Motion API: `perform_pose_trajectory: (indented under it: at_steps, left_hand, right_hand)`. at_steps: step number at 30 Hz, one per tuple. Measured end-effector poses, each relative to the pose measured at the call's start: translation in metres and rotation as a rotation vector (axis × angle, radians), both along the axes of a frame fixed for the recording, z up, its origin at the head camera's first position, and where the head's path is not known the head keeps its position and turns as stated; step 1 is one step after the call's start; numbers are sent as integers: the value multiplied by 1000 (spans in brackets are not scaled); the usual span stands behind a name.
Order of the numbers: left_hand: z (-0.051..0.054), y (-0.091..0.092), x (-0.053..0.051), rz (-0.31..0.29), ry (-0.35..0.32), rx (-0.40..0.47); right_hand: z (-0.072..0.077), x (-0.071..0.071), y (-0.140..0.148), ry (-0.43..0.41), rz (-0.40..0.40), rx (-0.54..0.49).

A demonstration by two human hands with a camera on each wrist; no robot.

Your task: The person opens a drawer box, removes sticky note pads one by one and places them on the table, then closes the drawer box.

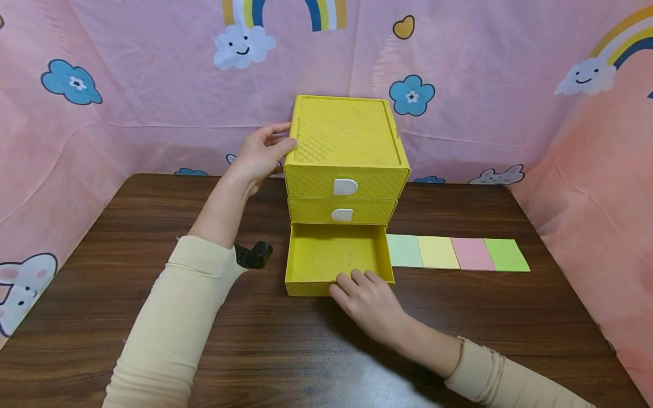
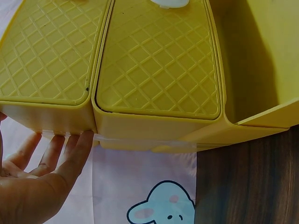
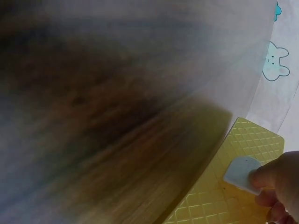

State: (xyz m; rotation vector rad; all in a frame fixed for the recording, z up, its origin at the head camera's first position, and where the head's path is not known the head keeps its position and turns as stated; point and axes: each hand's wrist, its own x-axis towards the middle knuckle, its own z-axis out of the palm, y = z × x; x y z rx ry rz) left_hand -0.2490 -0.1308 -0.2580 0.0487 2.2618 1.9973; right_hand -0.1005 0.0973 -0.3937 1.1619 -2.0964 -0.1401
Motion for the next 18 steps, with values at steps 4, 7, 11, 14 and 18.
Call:
perform_pose_trajectory:
  at_steps: [4, 7, 11, 14, 18]
  left_hand:
    - [0, 0, 0, 3, 4, -8]
    - [0, 0, 0, 4, 7, -13]
    - [-1, 0, 0, 4, 11, -17]
    - [-1, 0, 0, 5, 14, -11]
    - [-1, 0, 0, 6, 14, -5]
  right_hand:
    - [-1, -5, -1, -7, -6, -15]
    - [-1, -10, -2, -7, -16, -26]
    - [0, -14, -4, -5, -25, -43]
    - [2, -17, -5, -3, -31, -59]
    - [4, -21, -7, -2, -38, -80]
